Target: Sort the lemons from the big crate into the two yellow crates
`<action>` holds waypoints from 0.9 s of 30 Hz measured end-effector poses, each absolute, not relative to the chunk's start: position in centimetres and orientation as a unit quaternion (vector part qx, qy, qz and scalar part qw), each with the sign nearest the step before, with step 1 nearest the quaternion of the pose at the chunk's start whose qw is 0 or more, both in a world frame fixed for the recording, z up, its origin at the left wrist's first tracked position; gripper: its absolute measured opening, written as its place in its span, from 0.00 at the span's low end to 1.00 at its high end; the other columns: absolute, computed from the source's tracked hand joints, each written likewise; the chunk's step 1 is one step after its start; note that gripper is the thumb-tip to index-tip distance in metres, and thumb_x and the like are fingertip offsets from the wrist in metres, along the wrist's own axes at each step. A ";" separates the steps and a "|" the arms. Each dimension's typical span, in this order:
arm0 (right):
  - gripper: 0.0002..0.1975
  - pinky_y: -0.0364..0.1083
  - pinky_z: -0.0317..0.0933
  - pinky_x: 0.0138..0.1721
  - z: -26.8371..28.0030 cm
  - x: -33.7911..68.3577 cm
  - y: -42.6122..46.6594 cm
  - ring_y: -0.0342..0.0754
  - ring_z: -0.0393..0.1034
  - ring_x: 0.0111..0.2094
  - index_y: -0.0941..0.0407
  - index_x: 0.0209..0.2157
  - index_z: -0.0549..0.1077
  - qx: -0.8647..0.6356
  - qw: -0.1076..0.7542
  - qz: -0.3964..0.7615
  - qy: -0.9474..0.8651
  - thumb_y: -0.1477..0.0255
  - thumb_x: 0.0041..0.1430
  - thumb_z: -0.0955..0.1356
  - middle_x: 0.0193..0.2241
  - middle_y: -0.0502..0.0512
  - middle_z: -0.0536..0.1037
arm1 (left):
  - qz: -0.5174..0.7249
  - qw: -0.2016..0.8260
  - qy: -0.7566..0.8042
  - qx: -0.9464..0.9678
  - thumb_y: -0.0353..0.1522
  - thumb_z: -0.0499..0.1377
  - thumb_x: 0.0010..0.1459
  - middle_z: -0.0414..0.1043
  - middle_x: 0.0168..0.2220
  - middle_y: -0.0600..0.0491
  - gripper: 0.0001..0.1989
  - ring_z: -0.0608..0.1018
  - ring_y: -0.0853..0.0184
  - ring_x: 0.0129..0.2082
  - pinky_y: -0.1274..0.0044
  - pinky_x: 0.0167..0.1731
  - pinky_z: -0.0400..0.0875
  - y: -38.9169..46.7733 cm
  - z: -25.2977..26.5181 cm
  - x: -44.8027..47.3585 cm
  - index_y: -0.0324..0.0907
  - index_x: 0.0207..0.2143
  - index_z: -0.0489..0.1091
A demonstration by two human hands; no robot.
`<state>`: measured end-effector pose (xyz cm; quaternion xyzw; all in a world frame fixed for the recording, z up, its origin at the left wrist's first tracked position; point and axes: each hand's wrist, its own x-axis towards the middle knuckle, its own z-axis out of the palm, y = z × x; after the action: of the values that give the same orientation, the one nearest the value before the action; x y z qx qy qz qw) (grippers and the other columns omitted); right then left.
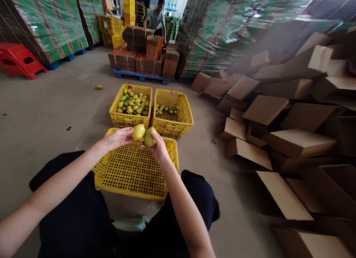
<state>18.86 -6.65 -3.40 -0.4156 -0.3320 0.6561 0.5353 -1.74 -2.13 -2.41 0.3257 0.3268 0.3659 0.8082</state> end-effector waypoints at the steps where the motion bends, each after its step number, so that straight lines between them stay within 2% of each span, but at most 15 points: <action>1: 0.28 0.54 0.79 0.31 -3.4 18.9 -6.6 0.56 0.82 0.31 0.51 0.41 0.74 -0.417 0.537 0.655 -0.330 0.46 0.48 0.78 0.34 0.54 0.85 | 0.365 0.813 0.317 0.326 0.28 0.71 0.58 0.85 0.42 0.45 0.08 0.85 0.64 0.39 0.73 0.48 0.80 -2.2 -2.4 -1.7 0.37 0.41 0.81; 4: 0.28 0.49 0.75 0.25 -3.2 19.0 -6.5 0.54 0.81 0.29 0.51 0.39 0.75 -0.411 0.531 0.670 -0.317 0.46 0.46 0.79 0.32 0.53 0.84 | 0.362 0.821 0.286 0.337 0.24 0.69 0.56 0.85 0.44 0.44 0.12 0.86 0.62 0.41 0.71 0.49 0.80 -2.2 -2.5 -1.6 0.37 0.44 0.80; 7: 0.28 0.46 0.71 0.24 -2.7 19.1 -6.5 0.52 0.78 0.30 0.51 0.37 0.75 -0.396 0.550 0.665 -0.314 0.49 0.41 0.81 0.32 0.51 0.83 | 0.363 0.810 0.274 0.370 0.26 0.68 0.57 0.84 0.46 0.42 0.15 0.85 0.60 0.45 0.71 0.51 0.79 -2.4 -2.6 -1.5 0.36 0.48 0.80; 10: 0.27 0.46 0.72 0.31 -2.2 19.2 -6.7 0.51 0.78 0.35 0.51 0.38 0.77 -0.390 0.567 0.634 -0.353 0.52 0.40 0.82 0.35 0.51 0.83 | 0.350 0.782 0.286 0.429 0.31 0.71 0.57 0.82 0.50 0.41 0.22 0.83 0.57 0.52 0.66 0.58 0.75 -2.7 -2.8 -1.4 0.35 0.53 0.77; 13: 0.28 0.49 0.72 0.44 -2.0 19.4 -7.1 0.52 0.77 0.42 0.51 0.44 0.80 -0.406 0.563 0.588 -0.416 0.56 0.41 0.83 0.39 0.52 0.84 | 0.357 0.738 0.301 0.488 0.32 0.76 0.50 0.80 0.53 0.42 0.32 0.80 0.55 0.57 0.62 0.64 0.69 -2.8 -3.1 -1.3 0.37 0.57 0.76; 16: 0.28 0.53 0.69 0.53 -1.8 19.8 -7.2 0.54 0.76 0.47 0.50 0.46 0.82 -0.417 0.545 0.542 -0.486 0.60 0.42 0.83 0.44 0.52 0.83 | 0.394 0.696 0.296 0.523 0.28 0.79 0.40 0.80 0.55 0.46 0.34 0.78 0.56 0.57 0.63 0.65 0.66 -2.6 -3.4 -1.2 0.42 0.53 0.79; 20: 0.26 0.56 0.66 0.59 -1.7 19.9 -7.0 0.56 0.74 0.52 0.49 0.42 0.82 -0.391 0.557 0.475 -0.558 0.64 0.38 0.85 0.47 0.53 0.81 | 0.449 0.672 0.277 0.521 0.24 0.78 0.33 0.81 0.53 0.51 0.33 0.79 0.59 0.54 0.67 0.60 0.70 -2.2 -3.5 -1.0 0.44 0.46 0.81; 22: 0.26 0.55 0.66 0.58 -1.7 19.8 -7.0 0.56 0.74 0.52 0.50 0.40 0.81 -0.384 0.563 0.456 -0.572 0.64 0.37 0.85 0.45 0.53 0.80 | 0.459 0.671 0.276 0.513 0.23 0.78 0.31 0.81 0.51 0.52 0.32 0.79 0.61 0.51 0.70 0.57 0.71 -2.3 -3.5 -0.9 0.44 0.44 0.81; 24: 0.27 0.53 0.69 0.54 -1.8 19.6 -7.2 0.54 0.74 0.48 0.51 0.40 0.79 -0.392 0.562 0.468 -0.558 0.64 0.38 0.85 0.43 0.52 0.79 | 0.453 0.682 0.284 0.499 0.23 0.78 0.33 0.81 0.50 0.52 0.32 0.80 0.64 0.49 0.73 0.54 0.73 -2.5 -3.4 -0.9 0.43 0.45 0.81; 27: 0.25 0.47 0.71 0.42 -2.0 19.1 -7.5 0.49 0.74 0.40 0.51 0.40 0.75 -0.417 0.563 0.517 -0.492 0.59 0.43 0.83 0.38 0.49 0.79 | 0.413 0.732 0.311 0.444 0.28 0.75 0.45 0.81 0.48 0.50 0.26 0.81 0.65 0.44 0.75 0.46 0.76 -3.0 -2.9 -1.0 0.41 0.48 0.79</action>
<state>19.11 -7.52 -2.00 -0.4165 -0.4918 0.5169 0.5634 -1.00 -3.01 -2.90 0.4443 0.3108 0.4131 0.7316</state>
